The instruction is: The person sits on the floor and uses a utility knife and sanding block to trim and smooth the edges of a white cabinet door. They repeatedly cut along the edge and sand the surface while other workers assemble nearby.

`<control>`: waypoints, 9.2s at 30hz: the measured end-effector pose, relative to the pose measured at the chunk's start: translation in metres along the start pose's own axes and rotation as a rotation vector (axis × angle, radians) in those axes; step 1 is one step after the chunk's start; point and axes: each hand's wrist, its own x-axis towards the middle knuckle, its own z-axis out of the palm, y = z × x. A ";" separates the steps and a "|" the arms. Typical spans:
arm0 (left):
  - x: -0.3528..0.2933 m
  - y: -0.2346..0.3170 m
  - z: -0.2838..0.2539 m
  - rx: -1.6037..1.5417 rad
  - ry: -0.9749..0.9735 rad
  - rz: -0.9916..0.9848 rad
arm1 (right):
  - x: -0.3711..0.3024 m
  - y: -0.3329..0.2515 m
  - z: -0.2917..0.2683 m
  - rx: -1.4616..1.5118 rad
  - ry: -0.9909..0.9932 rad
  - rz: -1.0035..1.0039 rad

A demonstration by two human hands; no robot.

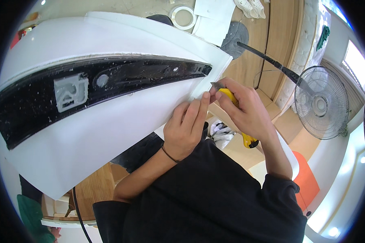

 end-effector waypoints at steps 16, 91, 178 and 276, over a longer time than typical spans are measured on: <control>-0.004 -0.006 0.003 -0.017 0.052 0.050 | 0.000 0.001 0.005 0.069 0.020 0.047; -0.008 -0.009 0.009 0.024 0.085 0.104 | -0.004 -0.011 0.018 0.091 0.142 0.091; -0.004 -0.009 0.001 -0.027 0.075 0.097 | 0.001 -0.011 0.006 -0.022 0.001 0.029; -0.042 -0.023 -0.001 -0.219 -0.067 0.136 | -0.012 -0.011 0.010 -0.539 0.565 -0.195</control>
